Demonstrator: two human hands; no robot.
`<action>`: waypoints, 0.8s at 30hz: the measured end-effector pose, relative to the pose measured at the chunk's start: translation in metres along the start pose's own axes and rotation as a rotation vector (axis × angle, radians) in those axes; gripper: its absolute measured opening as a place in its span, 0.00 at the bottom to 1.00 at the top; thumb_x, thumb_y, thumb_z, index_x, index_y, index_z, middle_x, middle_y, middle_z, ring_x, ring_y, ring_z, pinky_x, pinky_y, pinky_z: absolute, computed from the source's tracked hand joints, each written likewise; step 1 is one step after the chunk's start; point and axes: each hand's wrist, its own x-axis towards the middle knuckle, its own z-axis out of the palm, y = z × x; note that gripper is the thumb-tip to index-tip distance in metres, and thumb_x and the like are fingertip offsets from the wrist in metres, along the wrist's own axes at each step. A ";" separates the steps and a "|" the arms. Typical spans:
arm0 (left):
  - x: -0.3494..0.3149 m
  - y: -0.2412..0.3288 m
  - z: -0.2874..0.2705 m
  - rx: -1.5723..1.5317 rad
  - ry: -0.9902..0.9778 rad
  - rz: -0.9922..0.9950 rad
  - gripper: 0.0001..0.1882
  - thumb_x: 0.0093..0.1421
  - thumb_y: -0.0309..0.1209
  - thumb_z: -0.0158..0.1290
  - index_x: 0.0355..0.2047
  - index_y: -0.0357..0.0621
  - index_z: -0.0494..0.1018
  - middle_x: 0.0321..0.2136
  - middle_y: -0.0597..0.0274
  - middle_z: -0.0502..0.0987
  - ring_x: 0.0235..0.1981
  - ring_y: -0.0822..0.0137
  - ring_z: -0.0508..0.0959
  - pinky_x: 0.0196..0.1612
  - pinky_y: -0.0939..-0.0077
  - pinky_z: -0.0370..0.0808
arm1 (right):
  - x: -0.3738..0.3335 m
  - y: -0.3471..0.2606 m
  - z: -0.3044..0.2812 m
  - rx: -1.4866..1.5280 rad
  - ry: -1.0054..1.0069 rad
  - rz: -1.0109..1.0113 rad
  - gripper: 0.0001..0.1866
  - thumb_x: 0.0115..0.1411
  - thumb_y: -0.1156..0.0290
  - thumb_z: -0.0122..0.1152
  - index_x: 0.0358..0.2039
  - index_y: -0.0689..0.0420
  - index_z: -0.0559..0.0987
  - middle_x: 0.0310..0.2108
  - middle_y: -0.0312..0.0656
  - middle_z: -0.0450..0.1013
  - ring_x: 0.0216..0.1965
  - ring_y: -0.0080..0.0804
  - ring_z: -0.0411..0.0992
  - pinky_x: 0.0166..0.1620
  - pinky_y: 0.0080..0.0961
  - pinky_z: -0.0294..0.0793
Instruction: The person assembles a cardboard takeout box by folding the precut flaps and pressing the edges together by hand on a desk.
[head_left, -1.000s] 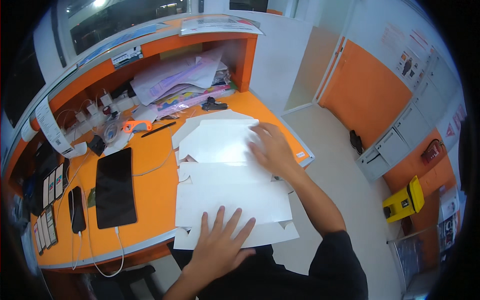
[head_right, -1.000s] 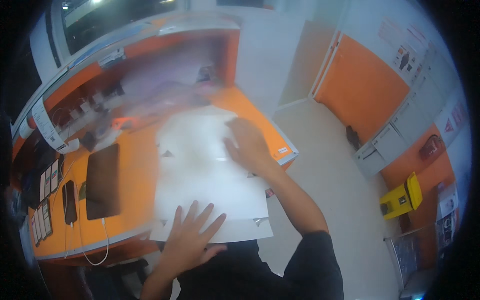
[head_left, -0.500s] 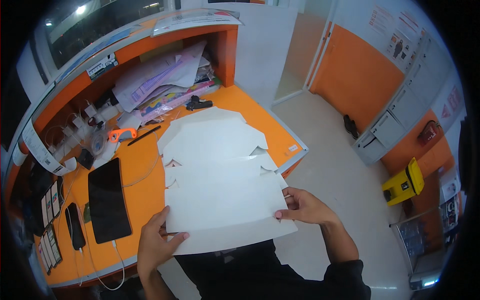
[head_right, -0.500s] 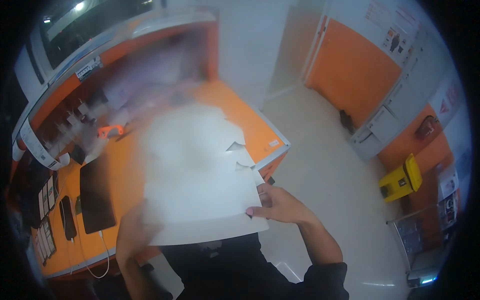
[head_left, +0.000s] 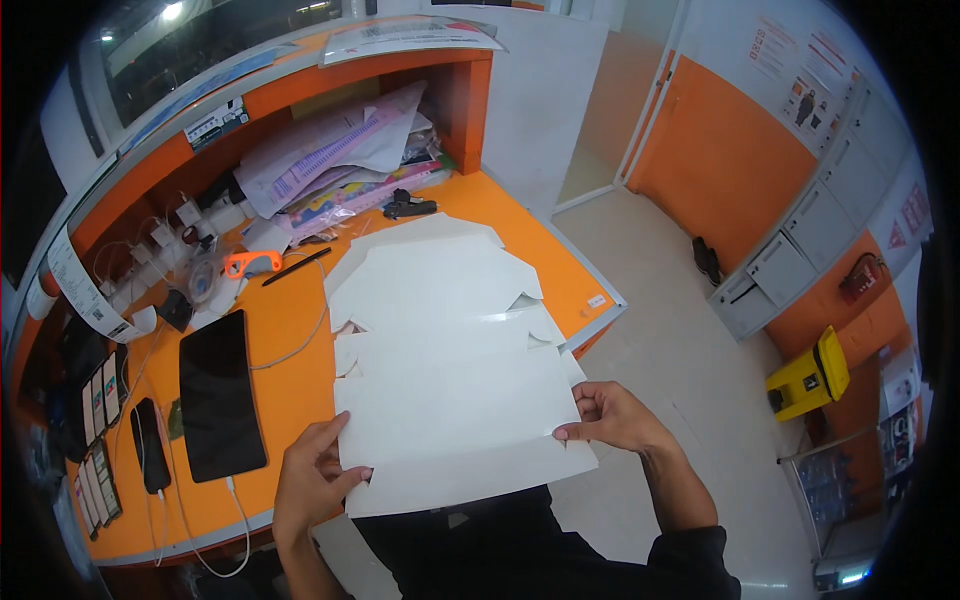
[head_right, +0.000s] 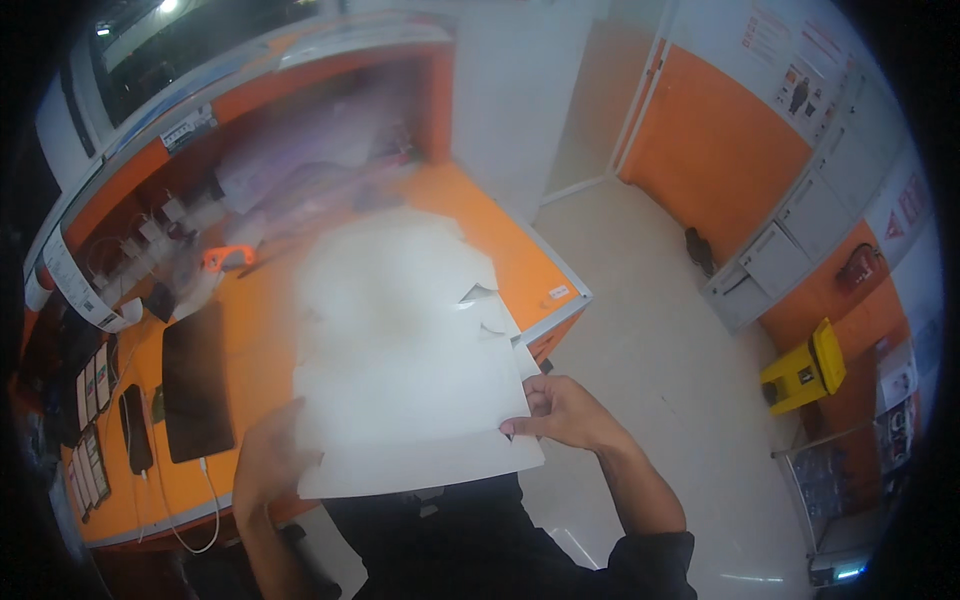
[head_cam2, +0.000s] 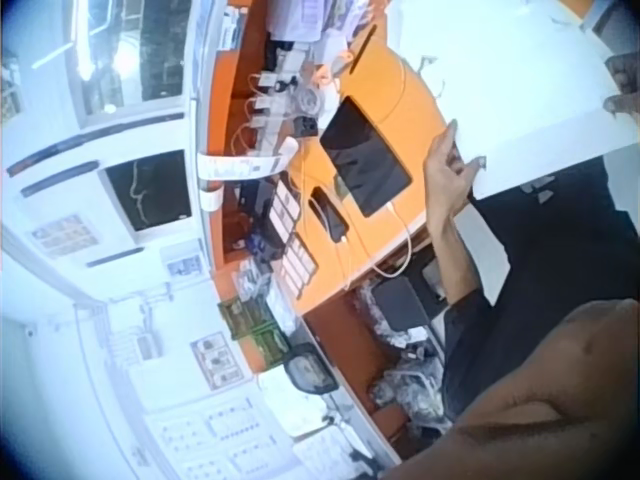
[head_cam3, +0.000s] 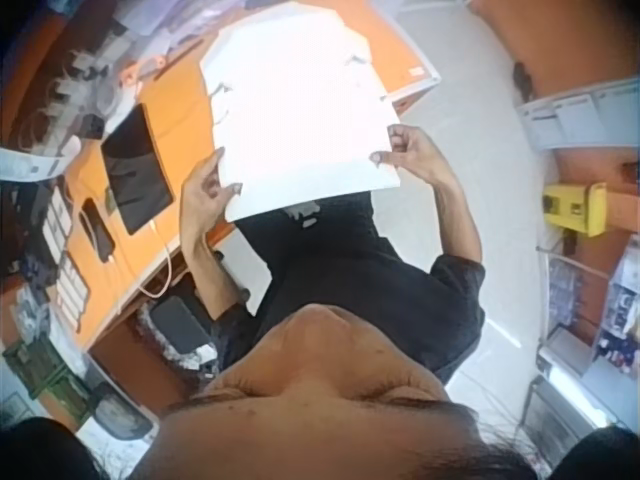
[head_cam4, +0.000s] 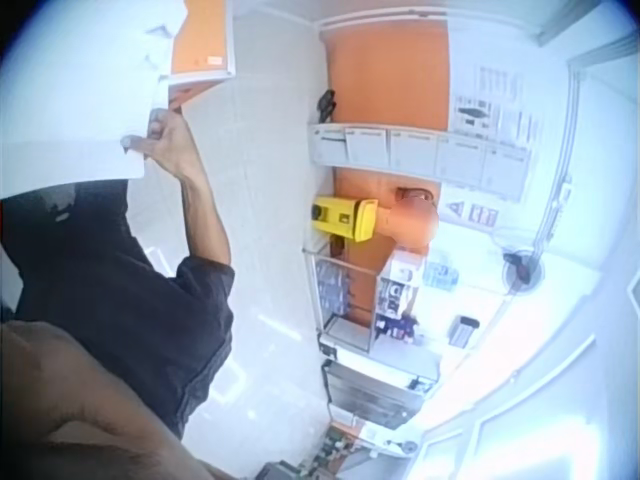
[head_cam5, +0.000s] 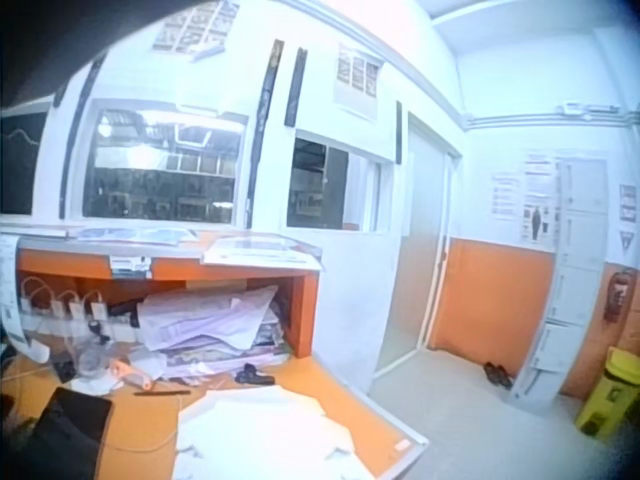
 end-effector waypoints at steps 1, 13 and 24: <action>-0.002 0.006 -0.001 0.080 -0.005 0.024 0.36 0.52 0.17 0.68 0.62 0.28 0.70 0.46 0.45 0.77 0.41 0.61 0.83 0.41 0.75 0.86 | -0.001 -0.003 0.001 0.006 0.003 -0.003 0.19 0.59 0.67 0.76 0.43 0.66 0.80 0.27 0.38 0.81 0.26 0.20 0.77 0.33 0.17 0.74; -0.015 0.009 0.008 0.323 0.083 0.137 0.34 0.52 0.21 0.69 0.59 0.28 0.72 0.40 0.47 0.76 0.30 0.63 0.78 0.33 0.74 0.82 | -0.014 -0.016 0.022 -0.060 0.260 -0.041 0.18 0.59 0.66 0.75 0.38 0.65 0.76 0.30 0.48 0.83 0.32 0.27 0.81 0.36 0.24 0.78; -0.042 0.009 0.025 0.314 0.014 0.229 0.36 0.54 0.25 0.68 0.62 0.30 0.69 0.43 0.47 0.71 0.39 0.55 0.76 0.40 0.69 0.76 | 0.013 -0.034 -0.014 -0.269 0.278 0.075 0.20 0.56 0.64 0.78 0.39 0.63 0.76 0.19 0.36 0.74 0.21 0.19 0.71 0.26 0.18 0.65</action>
